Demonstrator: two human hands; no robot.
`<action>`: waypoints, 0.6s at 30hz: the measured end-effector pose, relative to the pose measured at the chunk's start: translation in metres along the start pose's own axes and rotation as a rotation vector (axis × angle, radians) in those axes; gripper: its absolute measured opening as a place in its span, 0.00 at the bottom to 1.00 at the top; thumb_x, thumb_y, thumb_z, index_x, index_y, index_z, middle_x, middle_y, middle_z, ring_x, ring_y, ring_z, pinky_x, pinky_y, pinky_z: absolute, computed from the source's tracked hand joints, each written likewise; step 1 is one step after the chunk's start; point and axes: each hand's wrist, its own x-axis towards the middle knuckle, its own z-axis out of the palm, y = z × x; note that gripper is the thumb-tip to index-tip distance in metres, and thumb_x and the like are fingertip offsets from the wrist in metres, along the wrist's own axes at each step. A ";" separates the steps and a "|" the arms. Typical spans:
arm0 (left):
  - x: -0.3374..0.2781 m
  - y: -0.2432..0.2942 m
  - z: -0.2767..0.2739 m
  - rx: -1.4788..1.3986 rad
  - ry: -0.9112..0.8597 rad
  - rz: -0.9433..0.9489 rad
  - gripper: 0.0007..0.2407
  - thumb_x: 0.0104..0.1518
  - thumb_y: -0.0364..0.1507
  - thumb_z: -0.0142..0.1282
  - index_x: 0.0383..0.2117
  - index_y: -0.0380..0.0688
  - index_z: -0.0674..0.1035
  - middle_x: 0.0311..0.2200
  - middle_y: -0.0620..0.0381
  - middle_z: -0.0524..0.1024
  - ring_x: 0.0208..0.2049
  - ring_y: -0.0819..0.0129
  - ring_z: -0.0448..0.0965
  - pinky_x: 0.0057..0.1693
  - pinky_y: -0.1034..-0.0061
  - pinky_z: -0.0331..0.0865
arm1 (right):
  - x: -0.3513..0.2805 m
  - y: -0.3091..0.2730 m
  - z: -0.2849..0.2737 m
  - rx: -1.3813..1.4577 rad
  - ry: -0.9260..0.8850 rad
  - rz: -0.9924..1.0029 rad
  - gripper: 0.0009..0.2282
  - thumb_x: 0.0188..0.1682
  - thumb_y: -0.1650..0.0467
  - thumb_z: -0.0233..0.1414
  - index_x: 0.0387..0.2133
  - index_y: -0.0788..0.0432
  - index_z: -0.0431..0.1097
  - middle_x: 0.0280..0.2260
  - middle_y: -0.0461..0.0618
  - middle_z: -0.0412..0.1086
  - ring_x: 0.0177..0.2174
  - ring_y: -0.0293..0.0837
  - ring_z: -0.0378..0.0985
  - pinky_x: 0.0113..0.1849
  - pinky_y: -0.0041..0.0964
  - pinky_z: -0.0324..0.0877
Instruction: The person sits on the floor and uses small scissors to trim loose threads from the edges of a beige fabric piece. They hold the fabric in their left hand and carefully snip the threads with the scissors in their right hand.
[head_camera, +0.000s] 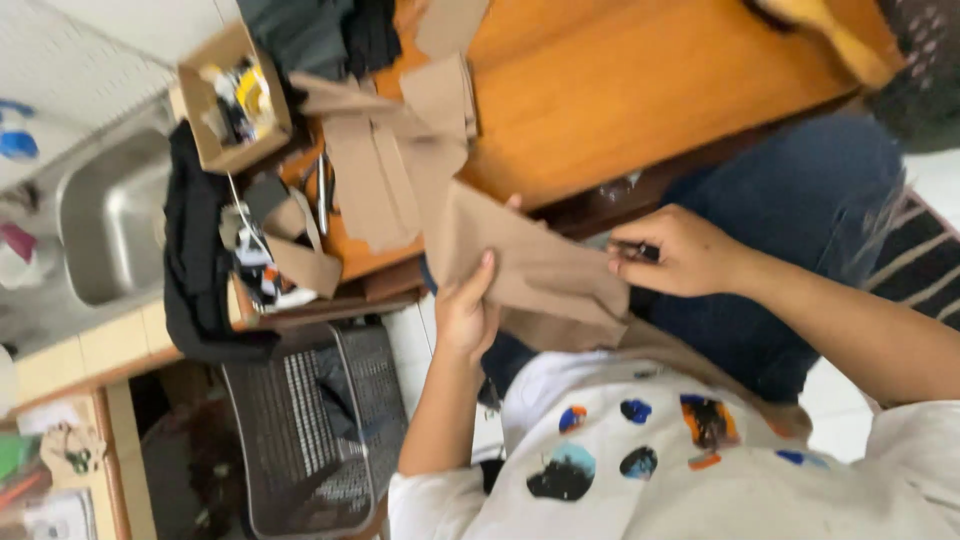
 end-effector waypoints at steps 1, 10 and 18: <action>0.004 0.000 -0.001 0.000 0.008 0.018 0.20 0.54 0.24 0.43 0.55 0.43 0.56 0.55 0.43 0.55 0.52 0.49 0.60 0.54 0.57 0.59 | 0.008 -0.001 -0.005 -0.060 -0.038 0.003 0.03 0.29 0.76 0.51 0.18 0.60 0.69 0.13 0.52 0.66 0.15 0.46 0.70 0.20 0.38 0.65; 0.069 0.011 -0.019 0.072 -0.013 0.113 0.19 0.52 0.19 0.42 0.52 0.37 0.58 0.53 0.39 0.57 0.50 0.46 0.62 0.52 0.57 0.61 | 0.094 -0.034 -0.064 -0.358 -0.272 0.117 0.07 0.30 0.70 0.50 0.08 0.57 0.61 0.04 0.48 0.58 0.10 0.44 0.63 0.17 0.33 0.59; 0.096 -0.015 -0.035 0.058 0.121 0.167 0.18 0.54 0.23 0.42 0.52 0.34 0.59 0.54 0.42 0.57 0.52 0.52 0.59 0.52 0.59 0.60 | 0.131 -0.007 -0.086 -0.421 -0.393 -0.005 0.07 0.32 0.68 0.49 0.13 0.60 0.64 0.12 0.58 0.66 0.18 0.56 0.72 0.20 0.43 0.64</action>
